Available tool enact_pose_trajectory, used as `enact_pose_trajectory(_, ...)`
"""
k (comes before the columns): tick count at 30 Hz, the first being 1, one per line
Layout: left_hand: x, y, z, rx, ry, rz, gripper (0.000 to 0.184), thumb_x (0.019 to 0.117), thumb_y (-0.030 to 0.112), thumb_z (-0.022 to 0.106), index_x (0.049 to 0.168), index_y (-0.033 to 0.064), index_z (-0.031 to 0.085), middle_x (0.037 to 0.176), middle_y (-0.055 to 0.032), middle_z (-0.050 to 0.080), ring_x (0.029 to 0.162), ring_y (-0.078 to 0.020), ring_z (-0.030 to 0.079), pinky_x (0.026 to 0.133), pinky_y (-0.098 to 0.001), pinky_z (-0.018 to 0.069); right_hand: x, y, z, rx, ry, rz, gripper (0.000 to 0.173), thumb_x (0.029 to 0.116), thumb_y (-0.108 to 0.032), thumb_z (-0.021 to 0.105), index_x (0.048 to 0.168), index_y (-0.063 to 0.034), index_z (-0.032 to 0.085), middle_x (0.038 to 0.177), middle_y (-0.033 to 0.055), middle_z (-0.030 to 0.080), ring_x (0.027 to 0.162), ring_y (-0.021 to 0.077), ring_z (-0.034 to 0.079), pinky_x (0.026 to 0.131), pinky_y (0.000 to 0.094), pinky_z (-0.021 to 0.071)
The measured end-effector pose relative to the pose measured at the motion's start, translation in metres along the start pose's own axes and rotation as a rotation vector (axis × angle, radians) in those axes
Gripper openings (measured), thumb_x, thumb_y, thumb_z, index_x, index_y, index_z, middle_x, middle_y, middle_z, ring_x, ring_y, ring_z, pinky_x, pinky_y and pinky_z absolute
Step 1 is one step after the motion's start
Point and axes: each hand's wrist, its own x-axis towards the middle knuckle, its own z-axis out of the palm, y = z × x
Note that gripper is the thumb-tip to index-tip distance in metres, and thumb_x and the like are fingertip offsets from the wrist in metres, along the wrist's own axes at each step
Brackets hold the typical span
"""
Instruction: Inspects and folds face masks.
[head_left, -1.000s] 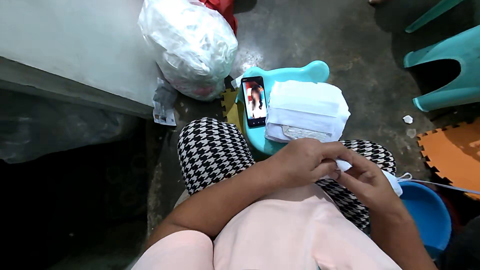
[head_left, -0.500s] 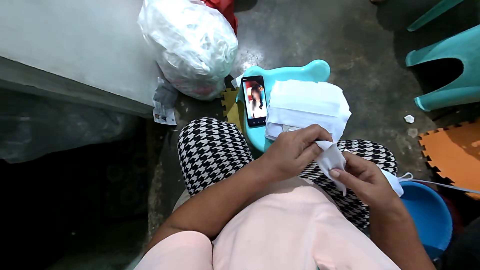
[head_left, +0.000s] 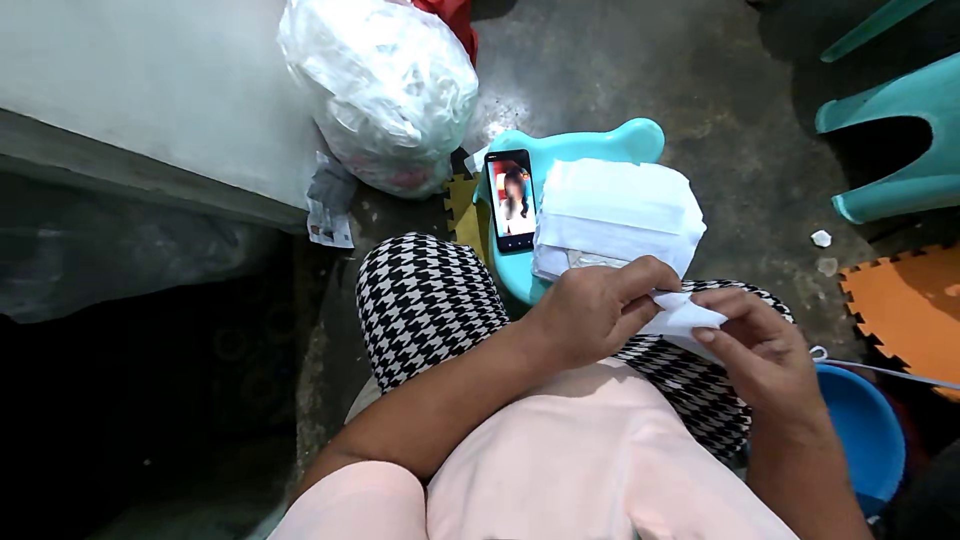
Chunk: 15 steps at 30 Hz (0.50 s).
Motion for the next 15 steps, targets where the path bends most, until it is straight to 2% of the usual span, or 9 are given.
enact_pose_trajectory(3,-0.002,0.000,0.001,-0.018,0.025,0.059,0.015,0.0982,0.003,0.057,0.101,-0.0042,0.069,0.080,-0.0090,0.068,0.068,-0.0083,0.061,0.065,-0.0224,0.0527,-0.004,-0.007,-0.007,0.021,-0.001,0.013,0.016,0.0972,-0.026,0.069,0.113,-0.0271,0.067,0.106,-0.0147,0.068,0.096,-0.0012,0.065,0.085,0.0174,0.0554)
enact_pose_trajectory(5,-0.001,0.000,0.004,-0.041,0.046,0.113,0.017,0.0997,0.005,0.057,0.101,-0.0051,0.071,0.085,-0.0114,0.072,0.075,-0.0105,0.067,0.073,-0.0245,0.0560,-0.007,-0.011,-0.009,-0.013,-0.042,0.056,0.016,0.1005,-0.028,0.065,0.116,-0.0250,0.068,0.105,-0.0153,0.070,0.092,-0.0028,0.066,0.083,0.0161,0.0559)
enact_pose_trajectory(8,0.001,0.001,0.007,-0.047,0.070,0.184,0.018,0.0997,0.004,0.056,0.101,-0.0046,0.071,0.087,-0.0123,0.073,0.078,-0.0133,0.068,0.076,-0.0270,0.0558,-0.011,-0.009,-0.007,-0.092,-0.048,0.117,0.013,0.1015,-0.031,0.062,0.108,-0.0218,0.069,0.098,-0.0154,0.071,0.087,-0.0045,0.066,0.077,0.0150,0.0563)
enact_pose_trajectory(10,0.003,0.002,0.009,-0.035,0.047,0.215,0.017,0.1000,0.005,0.057,0.100,-0.0027,0.072,0.084,-0.0112,0.073,0.076,-0.0141,0.067,0.074,-0.0285,0.0546,-0.014,-0.004,-0.009,-0.204,-0.044,0.113,0.016,0.0980,-0.032,0.065,0.103,-0.0168,0.070,0.100,-0.0100,0.068,0.095,-0.0015,0.064,0.085,0.0187,0.0546)
enact_pose_trajectory(12,0.003,0.003,0.010,0.009,-0.011,0.243,0.018,0.1003,0.007,0.058,0.100,-0.0004,0.074,0.081,-0.0103,0.073,0.073,-0.0157,0.067,0.071,-0.0305,0.0535,-0.013,-0.002,-0.010,-0.309,-0.074,0.076,0.024,0.0931,-0.033,0.069,0.106,-0.0128,0.068,0.114,-0.0019,0.066,0.113,0.0058,0.060,0.098,0.0264,0.0512)
enact_pose_trajectory(15,0.003,0.003,0.014,0.130,-0.117,0.265,0.017,0.1006,0.011,0.060,0.099,0.0039,0.075,0.069,-0.0076,0.067,0.064,-0.0183,0.064,0.063,-0.0326,0.0497,-0.005,-0.013,-0.002,-0.219,-0.120,-0.005,0.036,0.0914,-0.036,0.073,0.120,-0.0203,0.059,0.136,-0.0003,0.062,0.133,0.0162,0.054,0.110,0.0378,0.0474)
